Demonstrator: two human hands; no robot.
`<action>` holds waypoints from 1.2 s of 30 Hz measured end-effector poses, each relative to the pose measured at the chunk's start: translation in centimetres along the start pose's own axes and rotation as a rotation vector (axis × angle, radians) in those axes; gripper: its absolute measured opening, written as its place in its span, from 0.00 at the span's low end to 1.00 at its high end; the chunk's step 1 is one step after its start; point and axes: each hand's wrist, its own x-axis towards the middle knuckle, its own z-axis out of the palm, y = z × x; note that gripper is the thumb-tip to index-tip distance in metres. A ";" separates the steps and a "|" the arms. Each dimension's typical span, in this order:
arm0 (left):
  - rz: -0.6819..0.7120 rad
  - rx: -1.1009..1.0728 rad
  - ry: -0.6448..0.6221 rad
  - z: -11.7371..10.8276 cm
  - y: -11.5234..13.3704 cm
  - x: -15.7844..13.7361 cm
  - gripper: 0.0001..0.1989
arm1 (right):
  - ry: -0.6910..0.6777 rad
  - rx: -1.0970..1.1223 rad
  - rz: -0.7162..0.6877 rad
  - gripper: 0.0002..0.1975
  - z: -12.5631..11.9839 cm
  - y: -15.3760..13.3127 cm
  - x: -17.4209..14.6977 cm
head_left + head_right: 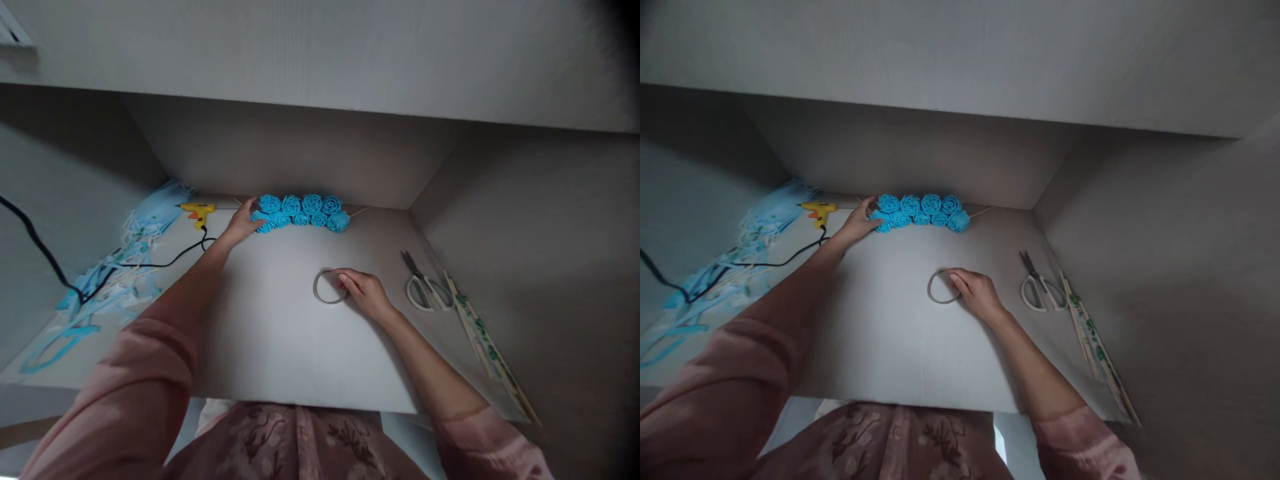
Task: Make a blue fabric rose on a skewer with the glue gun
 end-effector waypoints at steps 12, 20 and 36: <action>0.064 -0.101 0.003 1.4 -1.2 0.3 0.45 | -0.068 -0.157 -0.185 0.21 -4.8 -6.4 5.2; 0.036 -0.089 0.322 1.8 -3.3 0.1 0.27 | -0.208 -0.415 -0.425 0.23 -1.6 -7.0 22.2; -0.074 0.086 0.336 2.7 -2.7 -0.3 0.20 | -0.621 -0.341 -0.353 0.32 5.2 -5.1 34.7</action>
